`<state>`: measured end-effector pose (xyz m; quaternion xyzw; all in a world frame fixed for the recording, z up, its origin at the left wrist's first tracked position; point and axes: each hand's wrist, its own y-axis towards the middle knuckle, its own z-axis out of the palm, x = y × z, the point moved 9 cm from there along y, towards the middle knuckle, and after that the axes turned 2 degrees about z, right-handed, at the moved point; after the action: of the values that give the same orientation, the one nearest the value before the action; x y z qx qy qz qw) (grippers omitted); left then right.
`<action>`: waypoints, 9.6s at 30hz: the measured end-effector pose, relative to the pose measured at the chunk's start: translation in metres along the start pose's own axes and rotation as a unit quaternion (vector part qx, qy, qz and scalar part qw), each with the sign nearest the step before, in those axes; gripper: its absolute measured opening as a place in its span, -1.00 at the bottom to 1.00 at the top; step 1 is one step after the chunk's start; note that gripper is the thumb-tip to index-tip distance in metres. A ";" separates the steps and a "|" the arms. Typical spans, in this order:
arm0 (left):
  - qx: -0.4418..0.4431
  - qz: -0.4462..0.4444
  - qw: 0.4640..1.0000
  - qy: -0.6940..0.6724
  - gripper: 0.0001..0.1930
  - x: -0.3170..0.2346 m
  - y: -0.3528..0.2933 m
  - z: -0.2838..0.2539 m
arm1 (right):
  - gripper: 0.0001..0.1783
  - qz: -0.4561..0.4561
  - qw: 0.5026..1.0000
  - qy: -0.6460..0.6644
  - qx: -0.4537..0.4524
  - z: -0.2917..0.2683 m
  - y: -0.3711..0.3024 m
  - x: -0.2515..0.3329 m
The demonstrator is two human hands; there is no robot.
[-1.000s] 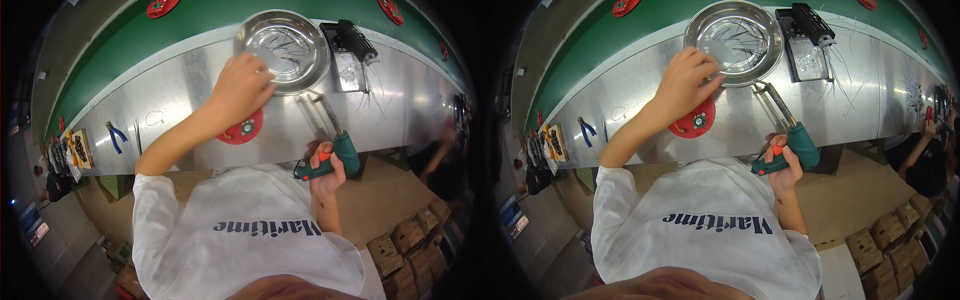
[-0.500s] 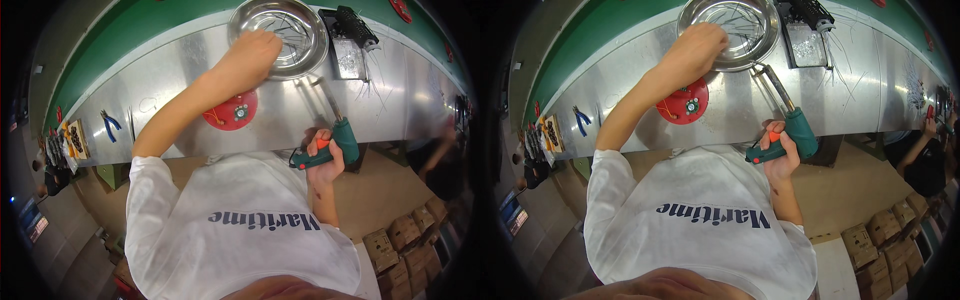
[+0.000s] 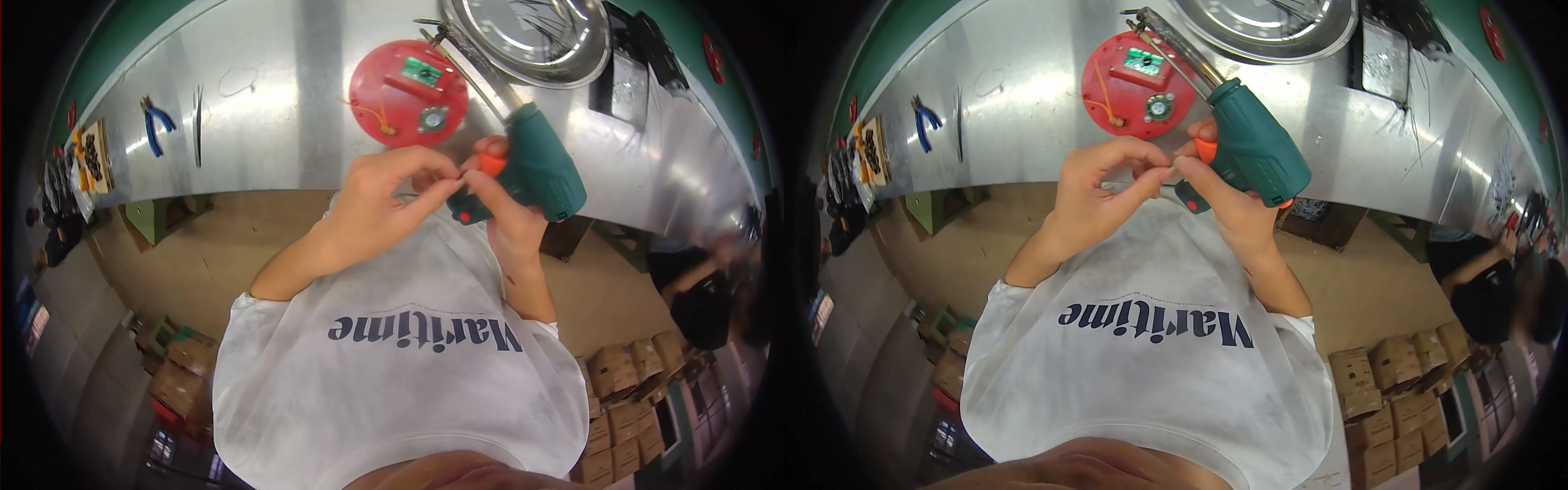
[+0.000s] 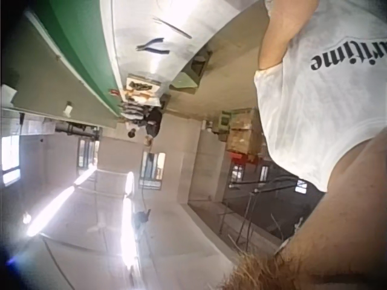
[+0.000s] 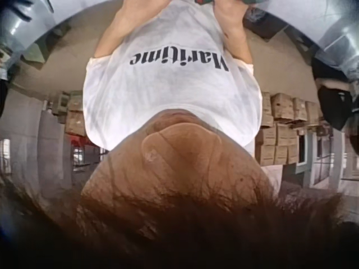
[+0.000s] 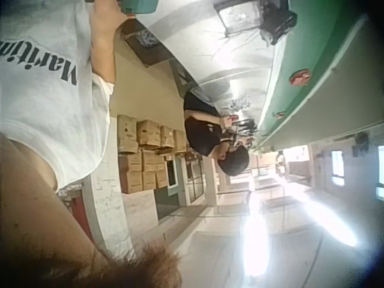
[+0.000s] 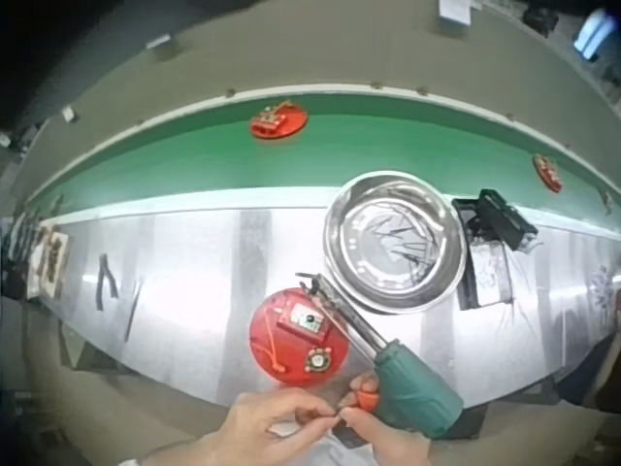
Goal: Soldering electronic components onto a small printed circuit board and organizing parts on an assembly line.
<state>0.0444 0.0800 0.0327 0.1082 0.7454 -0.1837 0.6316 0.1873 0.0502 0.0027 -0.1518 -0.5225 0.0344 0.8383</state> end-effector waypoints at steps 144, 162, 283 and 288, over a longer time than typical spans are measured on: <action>-0.219 0.020 0.969 0.112 -0.96 0.036 0.011 -0.044 | -0.67 0.093 0.972 -0.208 0.049 -0.054 -0.030 0.008; -0.168 -0.011 0.975 0.148 -0.95 0.029 0.016 -0.044 | -0.56 0.041 0.998 -0.007 -0.040 -0.098 -0.033 -0.002; 0.099 0.139 0.973 0.157 -0.85 -0.056 0.073 0.022 | -0.76 -0.044 0.988 0.084 -0.120 -0.074 -0.025 0.021; 0.118 0.167 0.970 0.130 -0.88 -0.050 0.044 0.019 | -0.64 -0.043 0.995 0.007 -0.094 -0.030 -0.005 0.036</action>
<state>0.0883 0.1159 0.0734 0.3279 0.7656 -0.1464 0.5337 0.2301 0.0467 0.0227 -0.2073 -0.5238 -0.0520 0.8246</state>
